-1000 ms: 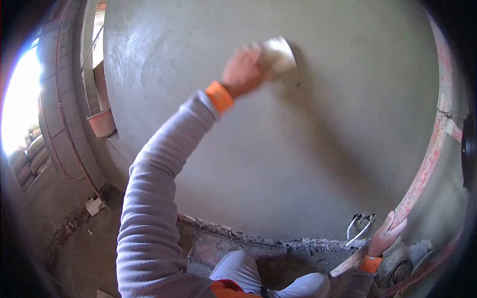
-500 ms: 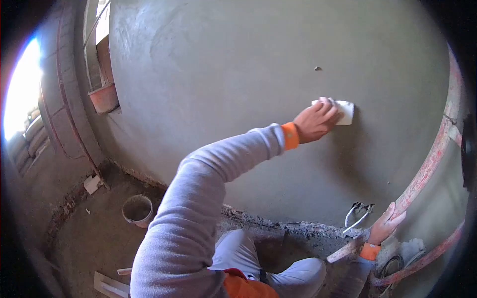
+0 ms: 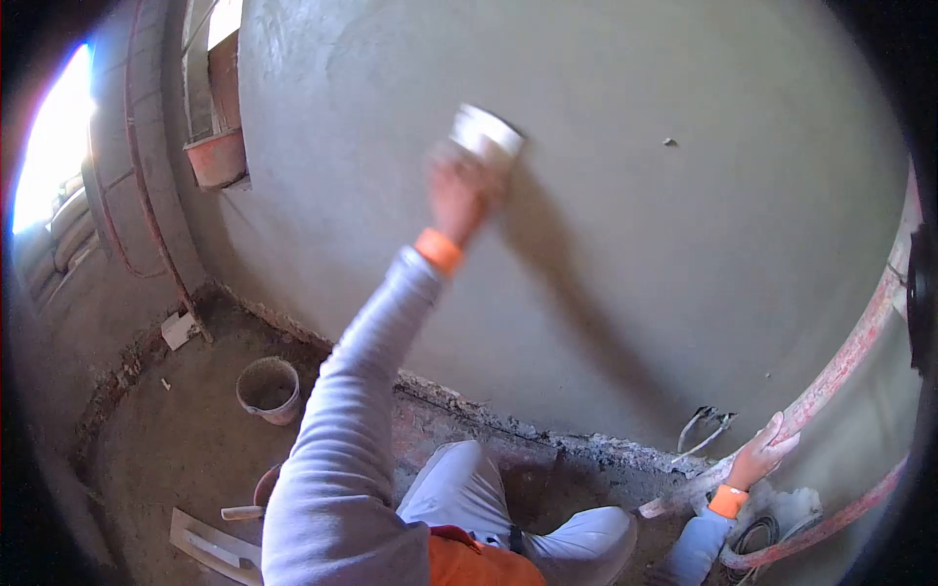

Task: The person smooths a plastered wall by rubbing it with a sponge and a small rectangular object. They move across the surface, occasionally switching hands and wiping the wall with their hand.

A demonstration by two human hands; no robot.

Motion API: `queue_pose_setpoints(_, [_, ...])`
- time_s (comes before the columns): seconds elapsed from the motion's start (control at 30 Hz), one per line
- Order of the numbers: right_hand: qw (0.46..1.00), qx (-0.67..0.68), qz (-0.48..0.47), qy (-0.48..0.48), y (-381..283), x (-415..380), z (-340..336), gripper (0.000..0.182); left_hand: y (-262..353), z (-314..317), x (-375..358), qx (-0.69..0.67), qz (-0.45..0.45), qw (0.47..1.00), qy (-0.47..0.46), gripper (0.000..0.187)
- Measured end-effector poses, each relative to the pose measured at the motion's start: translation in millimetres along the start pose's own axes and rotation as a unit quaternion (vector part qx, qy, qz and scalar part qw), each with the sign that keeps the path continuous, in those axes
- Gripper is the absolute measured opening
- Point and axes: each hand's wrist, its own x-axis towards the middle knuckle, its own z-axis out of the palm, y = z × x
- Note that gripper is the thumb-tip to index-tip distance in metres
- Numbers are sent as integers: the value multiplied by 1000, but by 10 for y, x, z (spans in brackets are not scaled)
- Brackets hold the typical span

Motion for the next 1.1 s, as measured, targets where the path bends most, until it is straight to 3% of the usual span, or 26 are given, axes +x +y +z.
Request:
queue_pose_setpoints(0.03, [999, -24, -22, 8, 50, 10, 4, 53, 386, -61, -454, -133, 41, 990, -15, 42])
queue_pose_setpoints(0.13, [1000, 6, 14, 5, -56, 2, -1, 52, 407, -653, -601, -326, 70, 905, -265, 68])
queue_pose_setpoints(0.17, [996, 14, -68, 50, -39, -2, 44, 50, 138, -392, -658, -307, 70, 931, -186, 66])
queue_pose_setpoints(0.2, [997, 8, -55, 56, -35, -4, 61, 50, -130, -142, -703, -282, 65, 951, -105, 63])
queue_pose_setpoints(0.23, [997, 1, -42, 59, -28, -7, 68, 49, -630, 83, -375, -37, 131, 991, -22, 54])
queue_pose_setpoints(0.27, [998, -10, -31, 58, -14, -13, 54, 49, -1116, 232, -66, 75, 55, 990, -109, 47])
queue_pose_setpoints(0.3, [998, -19, -18, 54, -1, -8, 48, 49, -1350, 102, 367, 42, -59, 997, -10, 43])
queue_pose_setpoints(0.33, [998, -28, -5, 50, 10, 7, 58, 50, -1666, 220, 602, -38, -104, 991, 76, 39])
queue_pose_setpoints(0.43, [999, -32, 12, 42, -18, 15, 43, 51, -1365, 159, 756, -59, -220, 972, 54, 36])
queue_pose_setpoints(0.53, [996, -49, -33, 61, 135, 5, 71, 51, -51, 147, -318, 27, 23, 999, 14, 49])
queue_pose_setpoints(0.57, [994, -60, -62, 72, 187, 31, 76, 50, 407, -80, -666, -148, 22, 989, -11, 57])
queue_pose_setpoints(0.6, [996, -43, -47, 62, 165, 40, 74, 50, 557, -172, -1022, -232, 104, 963, -83, 61])
queue_pose_setpoints(0.63, [998, -28, -32, 51, 110, 33, 56, 50, 409, -410, -1072, -171, 183, 962, -112, 60])
queue_pose_setpoints(0.7, [999, -18, -19, 43, 36, 37, 38, 50, -220, -62, -1016, -294, 29, 953, -63, 53])
queue_pose_setpoints(0.73, [998, -23, -20, 46, 9, 27, 38, 50, -709, 104, -819, 45, 87, 994, -49, 49])
queue_pose_setpoints(0.77, [998, -28, -21, 47, -1, 7, 39, 50, -1155, 173, -530, 31, -22, 997, -71, 50])
queue_pose_setpoints(0.8, [998, -33, -24, 54, 35, 7, 46, 50, -1403, 136, -183, -6, -175, 984, 26, 44])
queue_pose_setpoints(0.83, [997, -37, -29, 59, 95, 31, 65, 50, -1660, 103, 18, -37, -267, 963, 12, 41])
queue_pose_setpoints(0.87, [997, -41, -32, 63, 131, 38, 76, 50, -1710, 149, 117, -23, -324, 943, 73, 40])
queue_pose_setpoints(0.9, [997, -44, -34, 58, 117, 43, 66, 50, -1610, 251, 133, -123, -376, 918, 41, 40])
queue_pose_setpoints(0.93, [997, -47, -34, 55, 85, 43, 49, 50, -1270, 189, 155, -163, -387, 898, -128, 35])
queue_pose_setpoints(0.97, [997, -47, -33, 54, 69, 26, 61, 50, -671, 193, -58, -31, -232, 951, -202, 36])
queue_pose_setpoints(1.0, [996, -53, -45, 57, 122, 8, 81, 49, -25, 4, -337, -24, -49, 997, -46, 42])
queue_pose_setpoints(1.03, [995, -61, -60, 60, 206, 19, 79, 49, 570, -264, -590, -106, 26, 993, -45, 50])
queue_pose_setpoints(1.07, [992, -70, -77, 64, 253, 54, 77, 49, 958, -372, -886, -364, -5, 921, -138, 52])
queue_pose_setpoints(1.1, [995, -50, -64, 50, 200, 71, 60, 48, 878, -356, -939, -342, 32, 931, -120, 53])
